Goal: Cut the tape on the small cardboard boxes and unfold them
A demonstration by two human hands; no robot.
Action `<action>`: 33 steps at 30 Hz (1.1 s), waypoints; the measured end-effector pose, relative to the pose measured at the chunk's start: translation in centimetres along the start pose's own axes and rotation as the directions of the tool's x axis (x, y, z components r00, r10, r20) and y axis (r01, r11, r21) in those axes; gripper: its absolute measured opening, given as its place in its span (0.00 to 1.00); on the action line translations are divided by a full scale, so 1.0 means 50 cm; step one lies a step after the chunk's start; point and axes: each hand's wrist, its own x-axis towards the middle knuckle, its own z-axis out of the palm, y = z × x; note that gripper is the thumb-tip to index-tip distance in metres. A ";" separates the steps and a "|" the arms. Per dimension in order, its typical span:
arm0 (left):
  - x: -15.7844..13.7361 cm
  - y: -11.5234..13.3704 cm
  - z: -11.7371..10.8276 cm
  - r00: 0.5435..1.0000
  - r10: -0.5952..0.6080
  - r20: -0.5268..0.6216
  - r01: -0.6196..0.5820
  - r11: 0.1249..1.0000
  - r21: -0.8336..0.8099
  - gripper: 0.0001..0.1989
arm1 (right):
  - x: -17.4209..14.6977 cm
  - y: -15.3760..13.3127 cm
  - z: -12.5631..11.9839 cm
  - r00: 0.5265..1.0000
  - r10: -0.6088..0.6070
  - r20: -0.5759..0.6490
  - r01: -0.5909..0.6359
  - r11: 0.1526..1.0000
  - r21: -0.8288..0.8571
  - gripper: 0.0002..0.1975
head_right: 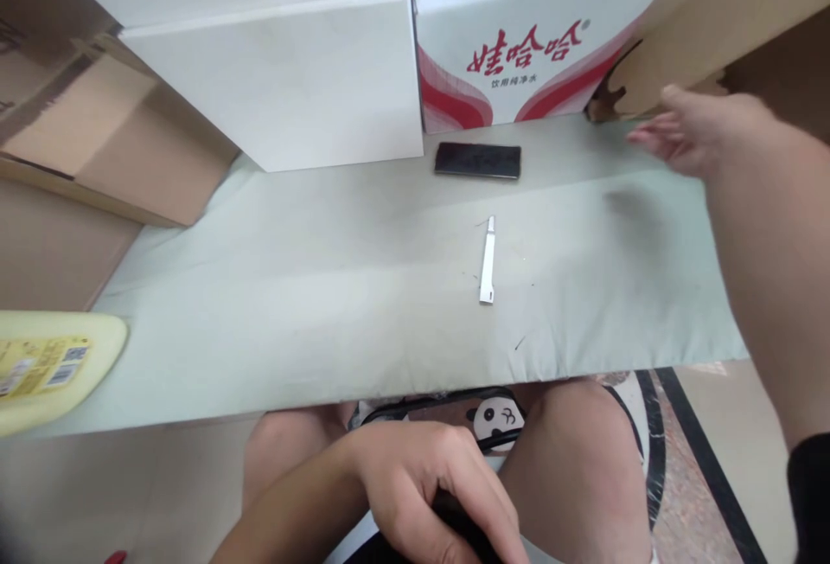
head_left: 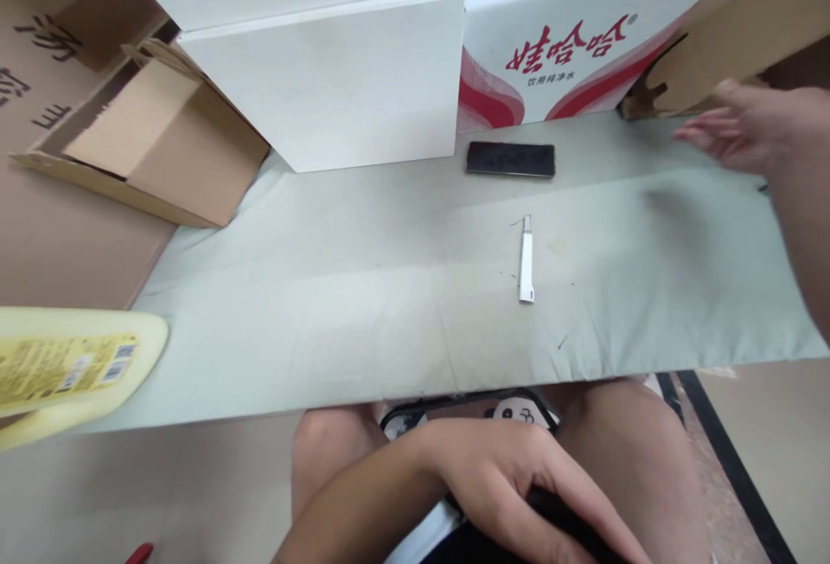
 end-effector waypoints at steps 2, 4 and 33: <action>-0.002 0.005 -0.002 1.000 0.000 0.025 -0.001 1.000 0.011 0.34 | -0.033 0.016 0.015 0.979 0.198 0.043 -0.194 0.978 -0.079 0.15; -0.004 0.004 -0.002 0.998 0.003 0.064 -0.005 1.000 0.028 0.34 | -0.093 0.040 0.027 0.950 0.286 0.128 -0.272 0.955 -0.115 0.13; -0.467 0.301 -0.246 -0.655 0.567 -0.499 0.327 0.808 0.490 0.07 | -0.575 0.185 0.196 0.430 -0.340 0.836 0.433 0.891 0.139 0.08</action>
